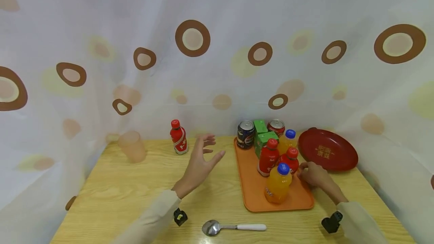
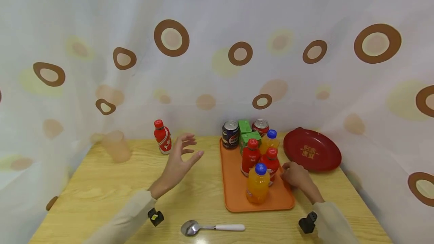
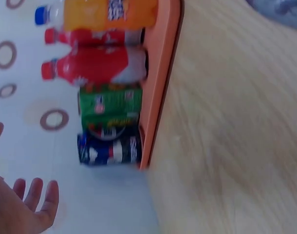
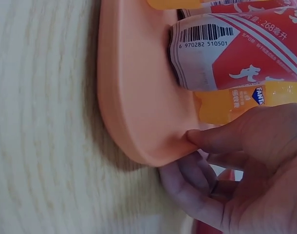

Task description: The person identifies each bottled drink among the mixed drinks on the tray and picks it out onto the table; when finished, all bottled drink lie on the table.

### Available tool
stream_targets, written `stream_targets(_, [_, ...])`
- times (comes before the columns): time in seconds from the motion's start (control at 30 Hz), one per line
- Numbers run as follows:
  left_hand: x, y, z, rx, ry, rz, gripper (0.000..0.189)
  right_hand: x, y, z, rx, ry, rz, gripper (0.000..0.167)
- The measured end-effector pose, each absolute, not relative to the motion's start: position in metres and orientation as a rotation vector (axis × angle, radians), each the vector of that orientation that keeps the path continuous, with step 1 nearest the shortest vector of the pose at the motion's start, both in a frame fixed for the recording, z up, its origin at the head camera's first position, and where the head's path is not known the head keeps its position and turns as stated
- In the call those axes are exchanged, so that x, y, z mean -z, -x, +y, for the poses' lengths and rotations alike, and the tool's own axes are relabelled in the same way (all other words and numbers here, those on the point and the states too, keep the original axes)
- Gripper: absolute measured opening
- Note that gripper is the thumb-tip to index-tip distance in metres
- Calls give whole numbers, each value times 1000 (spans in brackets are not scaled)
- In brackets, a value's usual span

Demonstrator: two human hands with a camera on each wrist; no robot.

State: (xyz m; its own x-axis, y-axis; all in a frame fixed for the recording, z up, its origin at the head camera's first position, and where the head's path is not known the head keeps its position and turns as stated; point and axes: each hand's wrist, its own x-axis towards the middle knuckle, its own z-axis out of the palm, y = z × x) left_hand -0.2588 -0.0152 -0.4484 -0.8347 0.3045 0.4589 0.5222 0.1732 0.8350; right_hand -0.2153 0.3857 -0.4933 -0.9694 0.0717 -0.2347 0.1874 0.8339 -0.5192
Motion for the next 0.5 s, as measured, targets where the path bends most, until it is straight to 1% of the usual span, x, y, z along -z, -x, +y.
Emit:
stream_targets(0.13, [456, 249, 1, 1794, 898, -2343, 61, 497, 221, 389, 962, -188, 2742, 24])
stream_targets(0.2, [460, 245, 8, 1831, 954, -2381, 61, 494, 223, 393, 1076, -197, 2669, 22])
stream_targets(0.37, [468, 234, 30, 1953, 1081, -2413, 53, 485, 221, 400, 1221, -122, 2564, 27])
stream_targets(0.5, [471, 227, 47, 2015, 1246, -2406, 54, 485, 222, 402, 1227, -72, 2517, 27])
